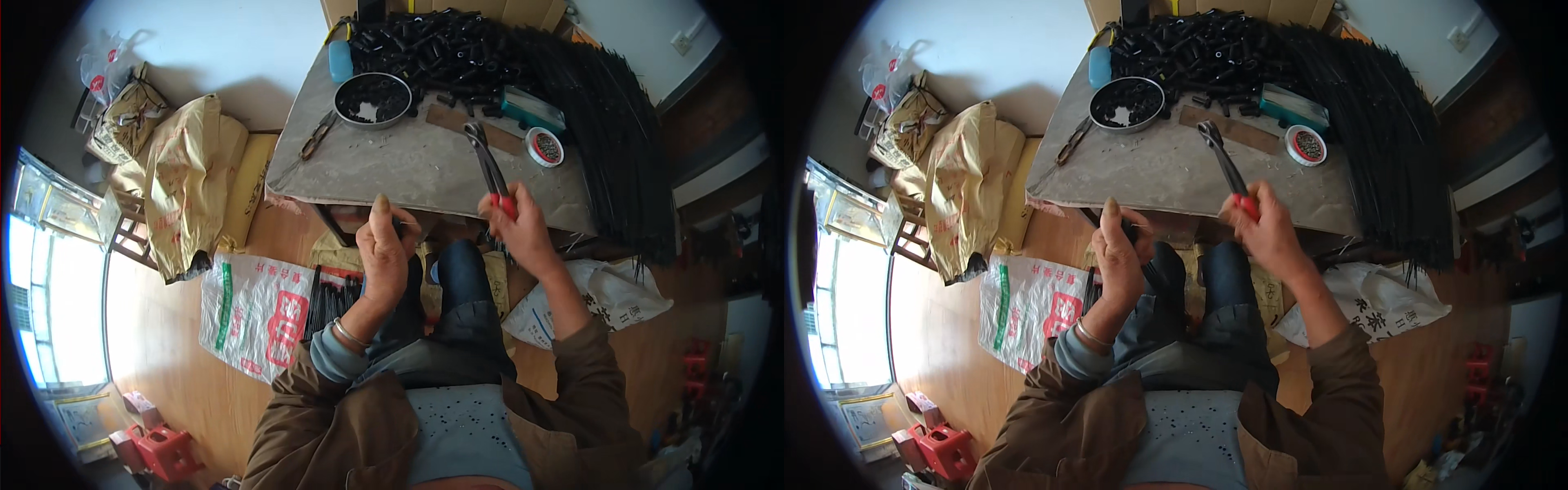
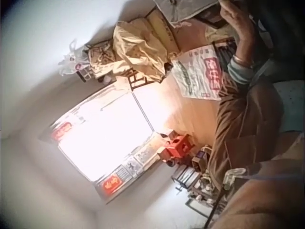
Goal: Assembling black rods with plastic components and washers using pliers and a measuring jig.
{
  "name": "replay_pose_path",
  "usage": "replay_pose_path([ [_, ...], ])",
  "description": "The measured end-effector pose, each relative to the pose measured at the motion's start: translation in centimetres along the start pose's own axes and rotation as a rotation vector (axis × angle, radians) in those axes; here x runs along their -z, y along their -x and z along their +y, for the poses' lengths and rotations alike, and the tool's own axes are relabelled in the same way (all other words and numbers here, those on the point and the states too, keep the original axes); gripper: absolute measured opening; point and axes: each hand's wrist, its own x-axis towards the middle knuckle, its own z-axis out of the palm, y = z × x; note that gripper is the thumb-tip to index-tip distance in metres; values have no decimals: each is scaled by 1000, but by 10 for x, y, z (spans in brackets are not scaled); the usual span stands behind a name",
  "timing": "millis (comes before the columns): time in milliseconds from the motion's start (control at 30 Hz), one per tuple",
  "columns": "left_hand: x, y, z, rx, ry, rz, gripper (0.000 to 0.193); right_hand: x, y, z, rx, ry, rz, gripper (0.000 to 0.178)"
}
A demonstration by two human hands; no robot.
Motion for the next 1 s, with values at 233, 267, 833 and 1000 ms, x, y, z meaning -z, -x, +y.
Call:
replay_pose_path([
  [233,-3,0,-4,49,-50,60,58,10,29,-16,633,570,-31,43],
  [267,-5,1,-3,40,-56,53,58,12,28,-18,735,656,15,45],
  [833,-1,2,1,43,-3,25,58,13,32,-38,770,832,7,44],
  [1000,0,3,0,44,-48,-70,59,17,43,-28,-36,123,-508,17],
])
